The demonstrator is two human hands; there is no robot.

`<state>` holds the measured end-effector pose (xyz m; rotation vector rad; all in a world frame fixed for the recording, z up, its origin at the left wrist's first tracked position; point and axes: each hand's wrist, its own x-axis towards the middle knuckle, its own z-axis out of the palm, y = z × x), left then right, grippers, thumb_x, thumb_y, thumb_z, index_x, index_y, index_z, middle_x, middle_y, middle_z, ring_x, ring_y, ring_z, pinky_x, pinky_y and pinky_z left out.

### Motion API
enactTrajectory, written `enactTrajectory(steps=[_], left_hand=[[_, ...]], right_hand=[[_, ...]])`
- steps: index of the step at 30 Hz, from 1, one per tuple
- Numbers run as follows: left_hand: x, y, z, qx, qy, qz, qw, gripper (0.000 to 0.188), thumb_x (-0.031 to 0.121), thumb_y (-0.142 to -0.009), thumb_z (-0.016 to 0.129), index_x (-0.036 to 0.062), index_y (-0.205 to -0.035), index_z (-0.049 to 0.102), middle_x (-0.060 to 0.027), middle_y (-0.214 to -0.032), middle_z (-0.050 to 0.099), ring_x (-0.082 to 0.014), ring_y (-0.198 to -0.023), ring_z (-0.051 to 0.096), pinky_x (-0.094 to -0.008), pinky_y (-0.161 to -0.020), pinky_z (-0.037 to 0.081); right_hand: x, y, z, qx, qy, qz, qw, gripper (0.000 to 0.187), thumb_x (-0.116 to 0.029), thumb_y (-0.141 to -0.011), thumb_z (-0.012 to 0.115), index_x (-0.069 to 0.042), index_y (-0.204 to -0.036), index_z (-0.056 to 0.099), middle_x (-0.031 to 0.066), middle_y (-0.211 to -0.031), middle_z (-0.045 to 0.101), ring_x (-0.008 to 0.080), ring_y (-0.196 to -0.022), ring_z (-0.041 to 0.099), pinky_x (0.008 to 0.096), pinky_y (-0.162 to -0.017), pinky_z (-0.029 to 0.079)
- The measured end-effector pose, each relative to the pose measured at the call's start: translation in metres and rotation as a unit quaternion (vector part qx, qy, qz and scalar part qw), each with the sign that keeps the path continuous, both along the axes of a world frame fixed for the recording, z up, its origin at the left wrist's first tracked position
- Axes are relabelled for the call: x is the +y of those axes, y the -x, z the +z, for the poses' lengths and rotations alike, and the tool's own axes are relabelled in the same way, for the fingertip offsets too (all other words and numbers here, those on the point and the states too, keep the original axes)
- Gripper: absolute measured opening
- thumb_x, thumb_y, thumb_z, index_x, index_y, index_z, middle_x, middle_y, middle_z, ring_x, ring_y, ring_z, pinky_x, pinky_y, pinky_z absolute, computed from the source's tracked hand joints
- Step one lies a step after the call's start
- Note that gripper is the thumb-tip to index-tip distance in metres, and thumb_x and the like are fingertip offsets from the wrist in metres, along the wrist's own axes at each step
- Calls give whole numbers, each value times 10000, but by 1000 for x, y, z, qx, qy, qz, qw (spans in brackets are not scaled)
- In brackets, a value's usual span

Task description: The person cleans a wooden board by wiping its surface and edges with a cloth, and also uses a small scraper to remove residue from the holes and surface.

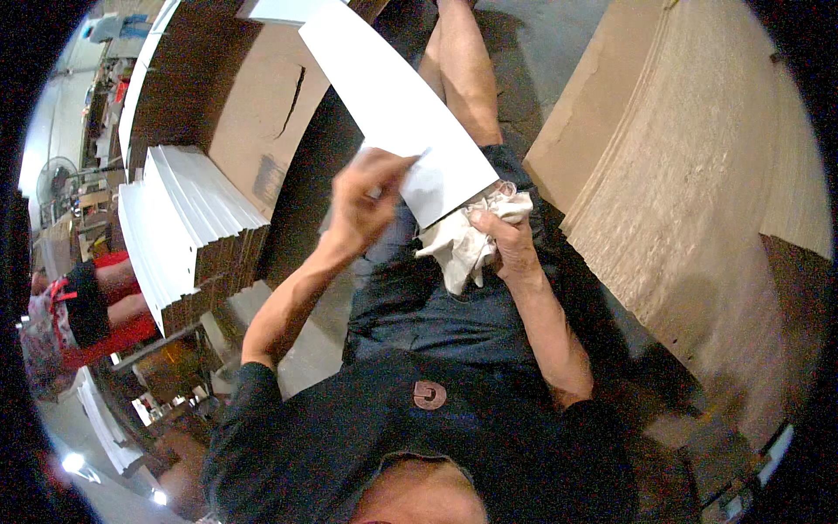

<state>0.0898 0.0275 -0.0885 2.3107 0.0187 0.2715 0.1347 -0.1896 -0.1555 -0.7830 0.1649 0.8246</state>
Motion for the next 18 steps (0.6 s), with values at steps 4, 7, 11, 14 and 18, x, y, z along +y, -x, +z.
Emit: enactTrajectory(steps=[4,7,11,14,18], left_hand=[[34,9,1,-16,64,197,978,186,7,-880,641,-29,-1047,715,-81,-891,661,-121,-731,582,-263,-617,467],[27,22,-9,92,254,324,907,166,30,-885,641,-6,-1027,718,-49,-890,664,-123,-738,585,-273,-643,495],[11,44,-55,63,516,317,793,134,83,-917,678,6,-1025,693,-47,-921,684,-125,-799,623,-280,-717,533],[8,38,-62,74,573,297,760,149,102,-926,687,17,-1048,683,-43,-946,690,-128,-847,640,-271,-751,531],[19,31,-68,25,444,324,835,111,77,-902,689,2,-979,718,-43,-895,681,-132,-770,619,-283,-686,508]], right_hand=[[2,0,0,-17,-7,0,1000,439,-76,-821,640,5,-1243,545,93,-1056,633,175,-915,653,331,-774,570],[-2,1,-8,-4,-8,-2,1000,432,-63,-839,632,3,-1256,541,96,-1065,633,184,-940,652,333,-795,568],[3,1,-2,-16,8,2,1000,359,-61,-863,646,6,-1210,582,87,-1071,648,171,-948,650,323,-800,552],[5,1,7,-37,28,3,999,354,-71,-858,655,6,-1197,586,85,-1068,649,170,-943,650,324,-796,551],[6,4,4,-38,23,1,999,394,-84,-840,664,10,-1213,577,92,-1086,645,185,-947,650,329,-805,550]])
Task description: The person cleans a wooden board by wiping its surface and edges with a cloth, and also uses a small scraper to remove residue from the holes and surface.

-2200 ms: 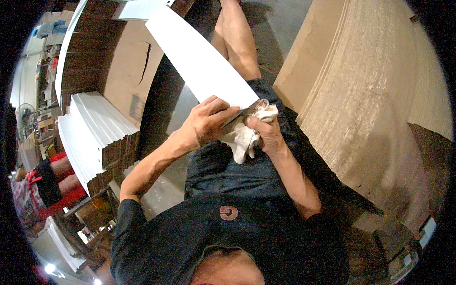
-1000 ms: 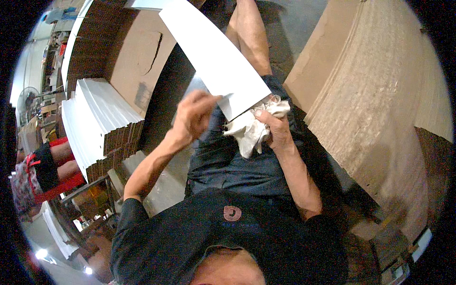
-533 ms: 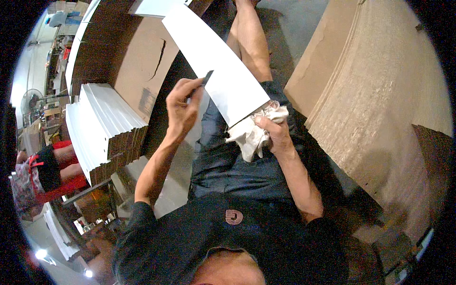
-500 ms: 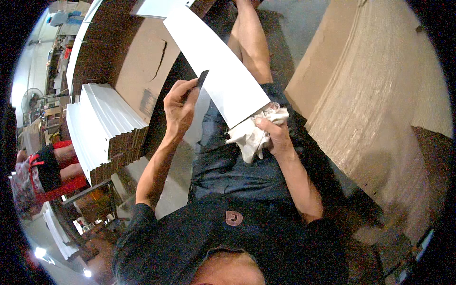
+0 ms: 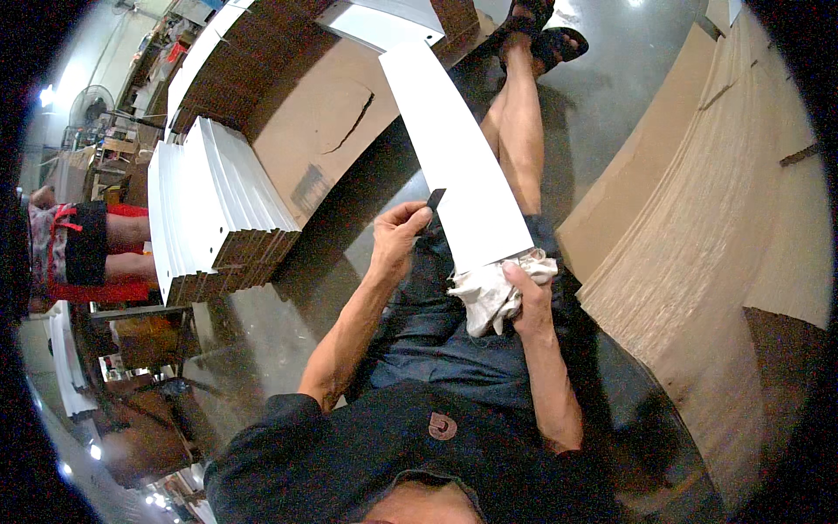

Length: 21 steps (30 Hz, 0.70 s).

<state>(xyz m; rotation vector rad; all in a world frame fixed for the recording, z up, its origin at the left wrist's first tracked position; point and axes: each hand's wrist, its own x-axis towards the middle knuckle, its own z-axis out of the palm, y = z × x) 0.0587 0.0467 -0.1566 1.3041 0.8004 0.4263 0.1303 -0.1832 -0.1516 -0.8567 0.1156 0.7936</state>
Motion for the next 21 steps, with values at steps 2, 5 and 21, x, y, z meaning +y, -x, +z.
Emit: enactTrajectory(steps=[2,5,21], left_hand=[[1,-1,11,34,-193,-1,981,99,59,-854,702,4,-922,747,-58,-908,688,-157,-750,625,-324,-651,503],[-11,0,32,76,-357,-91,926,106,54,-849,702,-1,-932,740,-93,-862,677,-186,-729,622,-331,-637,500],[-41,-11,60,-17,-501,-324,802,267,-36,-751,708,27,-1009,728,-129,-869,667,-278,-791,649,-367,-683,524]], right_hand=[[1,1,2,-12,-2,-3,1000,394,-95,-841,653,16,-1212,579,98,-1093,645,194,-949,650,334,-813,547],[-3,-1,7,-52,-4,9,999,382,-113,-841,648,21,-1193,589,105,-1092,645,209,-944,653,342,-813,546],[-3,2,-1,1,-7,-4,1000,425,-111,-771,608,9,-1177,570,66,-983,640,159,-830,643,305,-732,551]])
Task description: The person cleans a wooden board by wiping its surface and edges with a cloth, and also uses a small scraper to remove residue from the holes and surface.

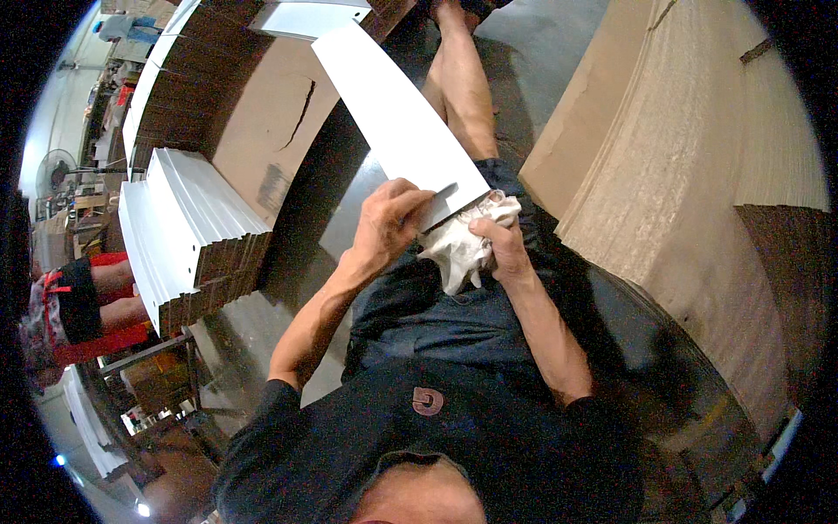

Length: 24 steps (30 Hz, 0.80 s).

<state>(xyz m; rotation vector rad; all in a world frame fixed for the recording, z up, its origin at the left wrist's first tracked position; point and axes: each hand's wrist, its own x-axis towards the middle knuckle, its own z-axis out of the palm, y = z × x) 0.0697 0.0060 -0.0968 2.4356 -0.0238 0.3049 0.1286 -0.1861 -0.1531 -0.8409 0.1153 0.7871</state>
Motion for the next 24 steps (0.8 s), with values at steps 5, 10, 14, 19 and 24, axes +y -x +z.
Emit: enactTrajectory(steps=[5,10,14,19,24], left_hand=[[-9,10,3,-5,95,-17,995,258,-79,-781,681,13,-1019,722,-114,-921,683,-226,-821,650,-325,-713,526],[37,14,-24,79,517,298,798,116,63,-935,640,18,-1034,681,-69,-966,693,-158,-896,670,-313,-762,527],[43,12,-45,75,682,225,692,127,119,-938,672,33,-1032,666,-52,-911,679,-144,-867,654,-291,-745,540],[41,-12,-51,87,703,217,671,119,122,-925,686,33,-1004,676,-25,-832,669,-122,-775,638,-273,-693,530],[42,-10,-21,84,682,280,670,114,114,-915,686,27,-987,688,-38,-846,691,-103,-715,638,-237,-622,527]], right_hand=[[-1,-2,-1,-11,-36,14,999,386,-120,-799,622,5,-1162,580,61,-973,641,141,-820,636,298,-719,542],[-2,-5,-1,-27,-7,25,999,452,-184,-819,685,1,-1212,561,68,-1021,635,138,-865,629,297,-751,533],[1,-3,6,-49,0,37,998,514,-138,-824,682,11,-1286,514,77,-1076,618,145,-934,616,301,-805,529],[-1,-1,3,-144,124,36,981,612,-115,-840,678,50,-1381,443,113,-1177,609,172,-1048,594,292,-922,483],[-38,4,27,-426,376,-9,823,724,-167,-810,763,48,-1419,436,214,-1177,630,304,-1049,635,401,-926,516]])
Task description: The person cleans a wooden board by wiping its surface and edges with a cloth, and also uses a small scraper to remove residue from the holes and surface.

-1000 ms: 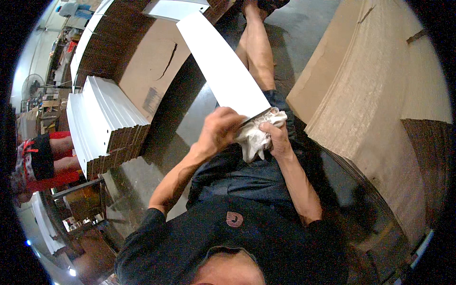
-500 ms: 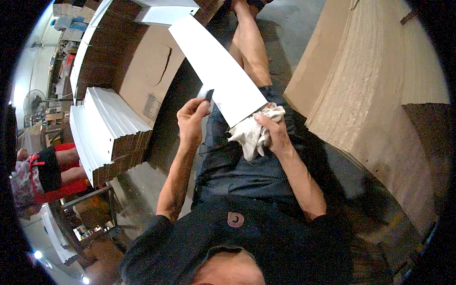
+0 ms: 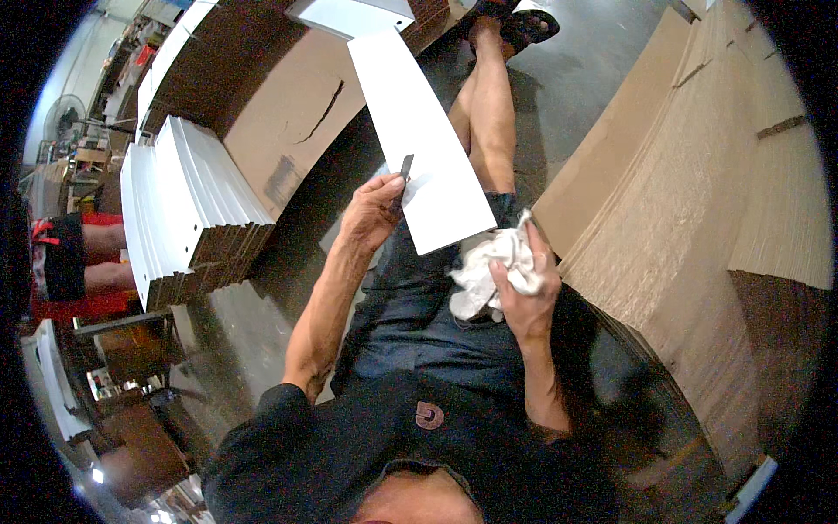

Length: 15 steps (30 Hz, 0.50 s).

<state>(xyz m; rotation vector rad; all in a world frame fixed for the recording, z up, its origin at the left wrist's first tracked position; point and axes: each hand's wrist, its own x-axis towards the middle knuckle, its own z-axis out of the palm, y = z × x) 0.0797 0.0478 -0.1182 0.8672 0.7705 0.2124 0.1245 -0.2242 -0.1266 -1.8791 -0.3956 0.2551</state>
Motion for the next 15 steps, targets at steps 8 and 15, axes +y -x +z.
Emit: enactTrajectory(steps=[8,15], left_hand=[[8,2,30,-21,-40,-64,997,114,112,-888,707,23,-959,706,-81,-846,700,-174,-715,657,-380,-717,568],[14,-7,62,-129,-22,-46,990,129,123,-956,630,31,-1041,662,-192,-1130,699,-270,-1016,694,-400,-843,573]], right_hand=[[50,-20,28,-381,169,131,899,625,-149,-716,803,-64,-1305,612,158,-1232,554,332,-1076,522,422,-911,453],[55,-32,-2,-129,26,39,990,347,-215,-881,698,71,-1071,656,179,-880,660,255,-772,624,355,-694,506]])
